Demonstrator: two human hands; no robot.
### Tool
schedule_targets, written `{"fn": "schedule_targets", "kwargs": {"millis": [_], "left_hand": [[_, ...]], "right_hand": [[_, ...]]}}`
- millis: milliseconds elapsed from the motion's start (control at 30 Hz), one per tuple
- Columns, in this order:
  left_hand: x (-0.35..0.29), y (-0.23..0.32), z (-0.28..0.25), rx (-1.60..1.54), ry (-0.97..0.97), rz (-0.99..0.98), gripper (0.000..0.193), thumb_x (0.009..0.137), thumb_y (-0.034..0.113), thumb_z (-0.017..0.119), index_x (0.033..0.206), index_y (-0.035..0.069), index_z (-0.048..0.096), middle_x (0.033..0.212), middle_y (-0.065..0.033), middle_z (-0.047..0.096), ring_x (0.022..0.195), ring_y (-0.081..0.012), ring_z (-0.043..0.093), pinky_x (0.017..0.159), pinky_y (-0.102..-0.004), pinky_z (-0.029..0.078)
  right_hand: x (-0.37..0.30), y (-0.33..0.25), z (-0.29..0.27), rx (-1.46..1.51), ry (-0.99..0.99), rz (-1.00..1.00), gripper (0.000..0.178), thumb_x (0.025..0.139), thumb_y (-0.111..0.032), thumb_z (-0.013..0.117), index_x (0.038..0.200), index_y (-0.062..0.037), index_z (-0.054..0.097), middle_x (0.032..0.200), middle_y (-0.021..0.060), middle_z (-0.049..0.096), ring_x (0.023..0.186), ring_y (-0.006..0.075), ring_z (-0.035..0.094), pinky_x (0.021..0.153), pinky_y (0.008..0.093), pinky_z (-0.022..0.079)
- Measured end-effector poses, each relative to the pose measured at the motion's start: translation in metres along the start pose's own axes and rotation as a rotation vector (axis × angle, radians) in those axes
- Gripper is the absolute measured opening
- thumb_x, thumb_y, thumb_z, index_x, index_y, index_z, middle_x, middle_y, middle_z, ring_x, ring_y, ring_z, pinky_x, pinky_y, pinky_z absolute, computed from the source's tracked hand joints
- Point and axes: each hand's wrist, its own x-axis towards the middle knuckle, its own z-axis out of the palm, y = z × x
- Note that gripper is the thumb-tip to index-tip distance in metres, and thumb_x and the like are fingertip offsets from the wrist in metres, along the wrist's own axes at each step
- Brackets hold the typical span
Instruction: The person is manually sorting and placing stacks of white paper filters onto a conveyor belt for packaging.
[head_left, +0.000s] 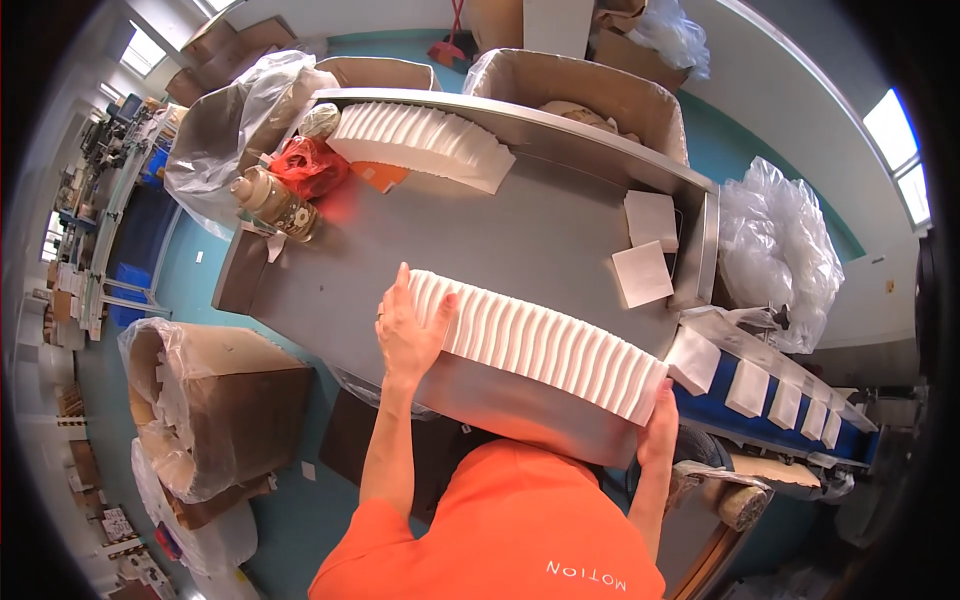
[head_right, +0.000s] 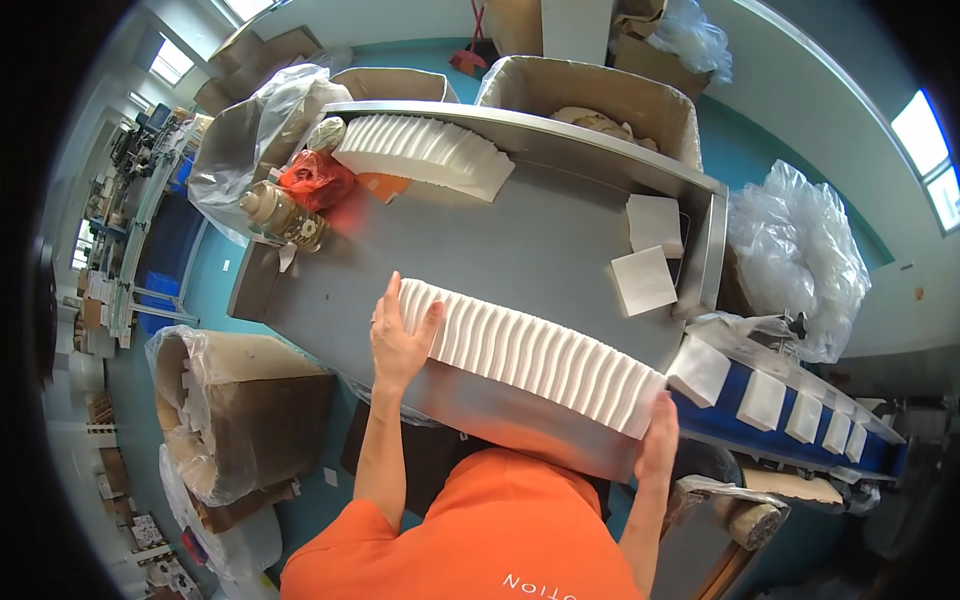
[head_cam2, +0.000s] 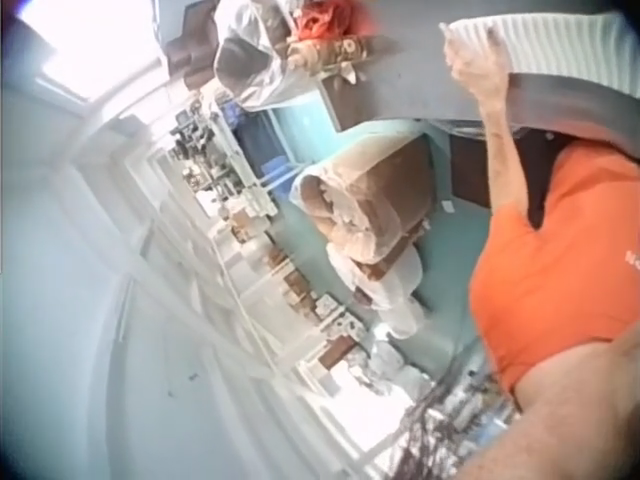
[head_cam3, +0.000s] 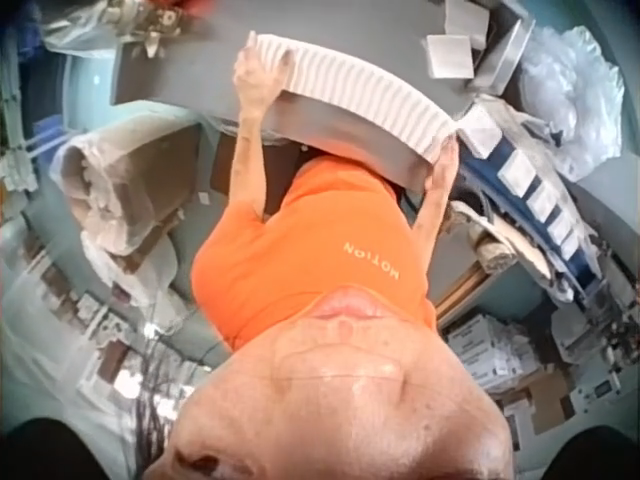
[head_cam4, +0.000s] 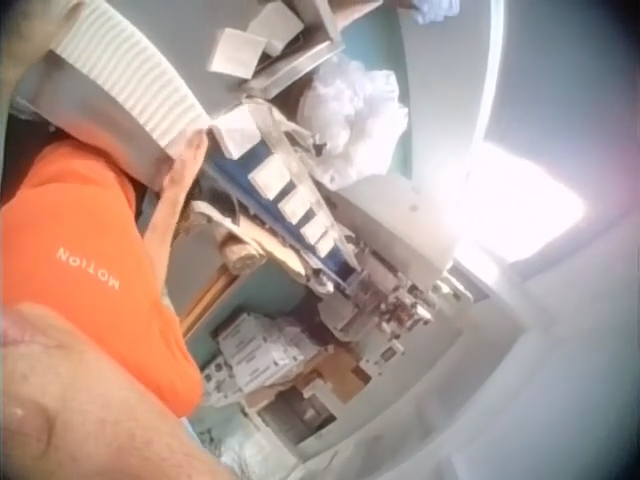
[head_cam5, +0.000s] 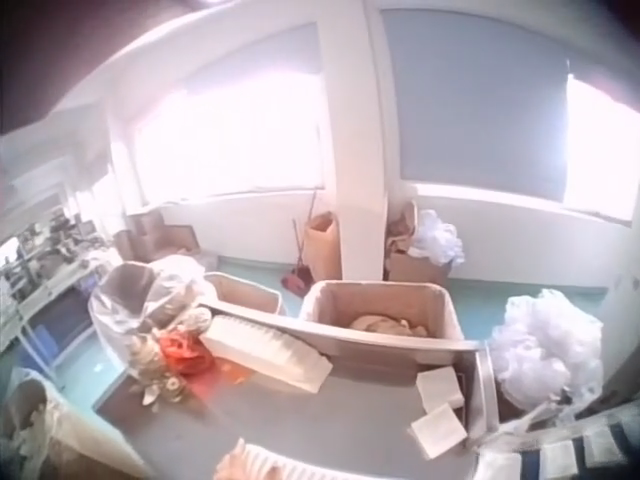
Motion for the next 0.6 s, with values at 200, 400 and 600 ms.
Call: {"fn": "schedule_targets", "kwargs": {"millis": [200, 400, 600], "left_hand": [[-0.001, 0.004, 0.002, -0.001, 0.006, -0.009, 0.086, 0.084, 0.059, 0.065, 0.142, -0.001, 0.041, 0.126, -0.0219, 0.056, 0.116, -0.0394, 0.053, 0.098, -0.0498, 0.041], [-0.003, 0.003, 0.004, 0.008, 0.019, -0.027, 0.085, 0.085, 0.059, 0.064, 0.142, 0.0, 0.041, 0.125, -0.0219, 0.056, 0.114, -0.0396, 0.054, 0.097, -0.0493, 0.041], [-0.008, 0.014, 0.008, -0.005, -0.026, 0.006, 0.085, 0.085, 0.059, 0.063, 0.142, 0.0, 0.04, 0.125, -0.0216, 0.056, 0.114, -0.0399, 0.054, 0.097, -0.0499, 0.041]], "right_hand": [[-0.001, 0.007, 0.026, -0.03, -0.066, 0.136, 0.048, 0.1, -0.036, 0.054, 0.134, -0.0019, 0.051, 0.122, 0.0084, 0.062, 0.106, 0.0201, 0.061, 0.092, 0.0321, 0.047], [-0.015, 0.009, -0.018, -0.015, -0.046, 0.203, 0.04, 0.096, -0.019, 0.059, 0.132, -0.0042, 0.051, 0.117, 0.0078, 0.063, 0.094, 0.0187, 0.064, 0.068, 0.0301, 0.054], [-0.009, 0.005, 0.021, -0.435, 0.05, -0.099, 0.055, 0.099, -0.042, 0.055, 0.132, 0.0016, 0.052, 0.118, 0.0073, 0.063, 0.107, 0.0142, 0.056, 0.094, 0.0304, 0.044]]}}
